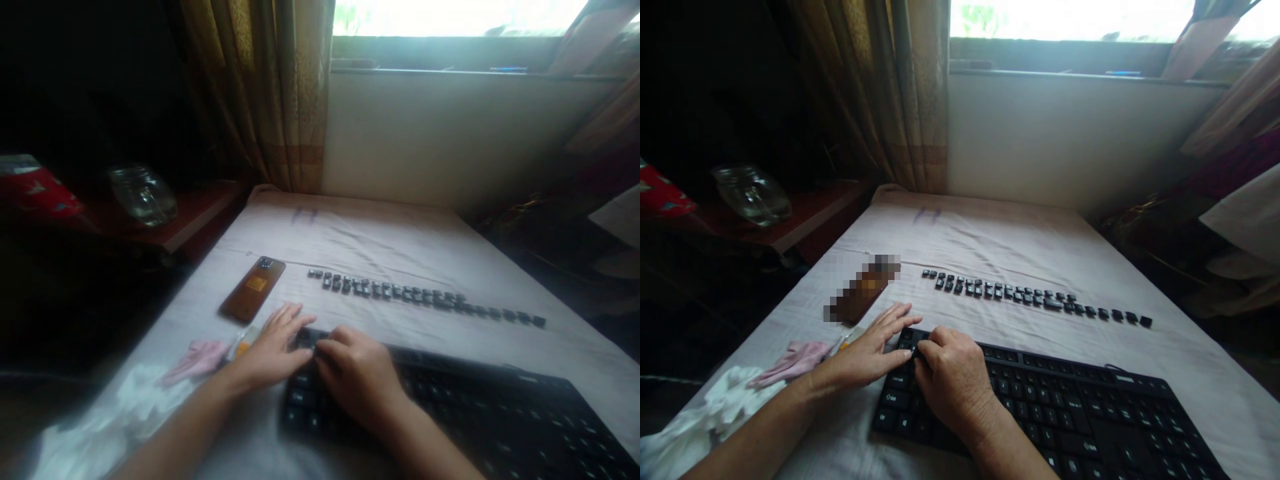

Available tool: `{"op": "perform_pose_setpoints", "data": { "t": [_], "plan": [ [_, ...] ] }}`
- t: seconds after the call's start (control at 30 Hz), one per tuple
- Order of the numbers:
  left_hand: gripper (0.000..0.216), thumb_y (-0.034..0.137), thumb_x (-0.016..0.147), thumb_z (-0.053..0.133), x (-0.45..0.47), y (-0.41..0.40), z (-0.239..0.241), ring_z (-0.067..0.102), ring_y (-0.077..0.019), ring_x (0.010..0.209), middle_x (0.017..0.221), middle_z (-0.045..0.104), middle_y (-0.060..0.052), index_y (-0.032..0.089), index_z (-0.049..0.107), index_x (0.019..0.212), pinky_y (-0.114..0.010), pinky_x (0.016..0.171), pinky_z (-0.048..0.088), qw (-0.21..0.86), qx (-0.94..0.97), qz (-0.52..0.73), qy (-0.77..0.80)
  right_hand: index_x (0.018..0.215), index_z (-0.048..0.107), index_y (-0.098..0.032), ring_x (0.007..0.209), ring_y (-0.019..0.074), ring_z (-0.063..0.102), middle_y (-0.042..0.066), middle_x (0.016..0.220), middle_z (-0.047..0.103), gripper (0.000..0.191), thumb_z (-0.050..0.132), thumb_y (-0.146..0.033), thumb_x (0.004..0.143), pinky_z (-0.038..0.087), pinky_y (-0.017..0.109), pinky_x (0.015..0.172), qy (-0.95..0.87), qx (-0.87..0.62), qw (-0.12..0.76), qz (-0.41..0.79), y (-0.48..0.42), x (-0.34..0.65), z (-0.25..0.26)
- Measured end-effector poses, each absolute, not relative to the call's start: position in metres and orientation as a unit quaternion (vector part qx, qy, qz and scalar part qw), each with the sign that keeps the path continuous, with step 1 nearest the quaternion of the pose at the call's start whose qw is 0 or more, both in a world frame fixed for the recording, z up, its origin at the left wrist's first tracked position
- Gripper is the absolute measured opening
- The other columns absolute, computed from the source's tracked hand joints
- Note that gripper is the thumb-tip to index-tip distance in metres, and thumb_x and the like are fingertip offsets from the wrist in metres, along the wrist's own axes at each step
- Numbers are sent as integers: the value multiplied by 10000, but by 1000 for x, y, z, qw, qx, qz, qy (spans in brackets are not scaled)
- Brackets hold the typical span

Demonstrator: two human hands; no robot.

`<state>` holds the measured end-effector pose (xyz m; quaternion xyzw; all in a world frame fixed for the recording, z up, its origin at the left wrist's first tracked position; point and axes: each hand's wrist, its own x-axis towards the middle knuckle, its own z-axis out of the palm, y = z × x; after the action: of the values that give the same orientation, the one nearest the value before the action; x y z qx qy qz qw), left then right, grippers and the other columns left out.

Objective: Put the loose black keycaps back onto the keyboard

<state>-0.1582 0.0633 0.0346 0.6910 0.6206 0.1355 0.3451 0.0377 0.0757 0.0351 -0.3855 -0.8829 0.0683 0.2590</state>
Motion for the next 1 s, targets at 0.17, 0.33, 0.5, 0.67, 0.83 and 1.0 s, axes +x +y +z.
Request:
{"op": "perform_pose_setpoints", "data": {
  "t": [0.17,0.33,0.5,0.67,0.83,1.0],
  "plan": [
    [639,280,808,618,-163,63,40,113,-259,1505,1622,223,-59,270,484,1433,-442,1203,156,362,695,120,610,745,715,-216,630,144,578,14,730,671,86,666,-145,752,373,251,595,-880,-390,260,80,75,38,35],
    [613,325,840,607,-162,62,37,96,-270,1506,1621,227,-57,277,476,1437,-470,1203,132,356,697,120,611,700,700,-217,618,142,572,11,709,660,95,663,-148,754,357,254,582,-879,-398,255,68,75,36,35],
    [604,298,844,595,-159,63,35,103,-268,1505,1616,241,-79,260,477,1435,-481,1203,121,346,695,122,618,700,700,-220,618,145,577,9,701,660,100,663,-150,762,353,258,584,-882,-399,240,65,75,35,36],
    [634,240,818,598,-154,64,37,105,-270,1504,1615,238,-95,250,471,1440,-467,1205,121,344,688,124,627,750,717,-217,630,150,592,17,734,675,100,651,-148,779,368,257,590,-883,-394,245,70,73,35,34],
    [634,252,820,596,-152,64,36,101,-270,1505,1615,239,-90,259,468,1441,-477,1202,130,342,688,128,627,779,727,-218,650,150,599,19,749,685,125,640,-128,776,383,246,600,-875,-393,270,81,71,36,33],
    [620,271,824,595,-154,64,32,114,-275,1503,1613,243,-93,252,478,1433,-487,1202,130,334,694,135,624,840,742,-226,667,150,603,26,774,697,129,635,-159,815,398,237,609,-880,-395,249,84,71,38,34]
  ]
}}
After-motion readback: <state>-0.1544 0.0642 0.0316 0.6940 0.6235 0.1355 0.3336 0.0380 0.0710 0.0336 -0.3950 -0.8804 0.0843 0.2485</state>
